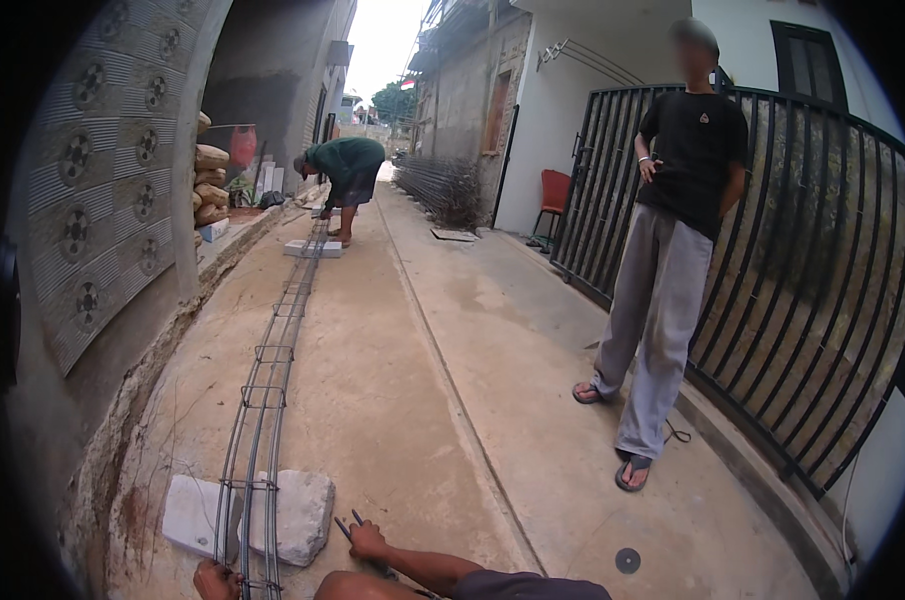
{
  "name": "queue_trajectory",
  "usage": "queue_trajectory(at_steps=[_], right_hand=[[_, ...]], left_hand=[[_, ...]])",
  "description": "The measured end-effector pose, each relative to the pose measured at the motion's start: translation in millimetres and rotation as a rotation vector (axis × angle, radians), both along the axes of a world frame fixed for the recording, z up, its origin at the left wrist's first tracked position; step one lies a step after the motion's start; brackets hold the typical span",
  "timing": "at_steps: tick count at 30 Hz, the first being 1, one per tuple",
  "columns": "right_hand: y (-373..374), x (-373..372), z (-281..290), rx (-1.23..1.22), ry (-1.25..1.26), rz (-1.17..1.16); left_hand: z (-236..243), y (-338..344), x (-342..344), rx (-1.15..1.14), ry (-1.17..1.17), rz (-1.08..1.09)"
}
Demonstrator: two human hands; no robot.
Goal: The person constructs a rebar cage by wrapping wire around the steel bars and twisting the wire tight using pliers and by hand.
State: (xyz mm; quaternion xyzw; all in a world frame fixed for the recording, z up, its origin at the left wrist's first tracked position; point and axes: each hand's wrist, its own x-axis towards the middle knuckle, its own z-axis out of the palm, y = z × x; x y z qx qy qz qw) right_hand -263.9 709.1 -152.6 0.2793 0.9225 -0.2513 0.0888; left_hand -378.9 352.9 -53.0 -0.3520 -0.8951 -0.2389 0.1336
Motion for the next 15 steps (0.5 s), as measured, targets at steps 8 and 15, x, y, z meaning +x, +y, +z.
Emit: queue_trajectory(at_steps=[8,15], right_hand=[[15.0,-6.5,-8.6,0.034,-0.153,-0.046],[8.7,24.3,1.2,-0.202,0.34,-0.017]], left_hand=[[-23.6,22.9,18.7,-0.223,-0.011,0.351],[-3.9,19.6,32.4,-0.033,-0.013,0.329]])
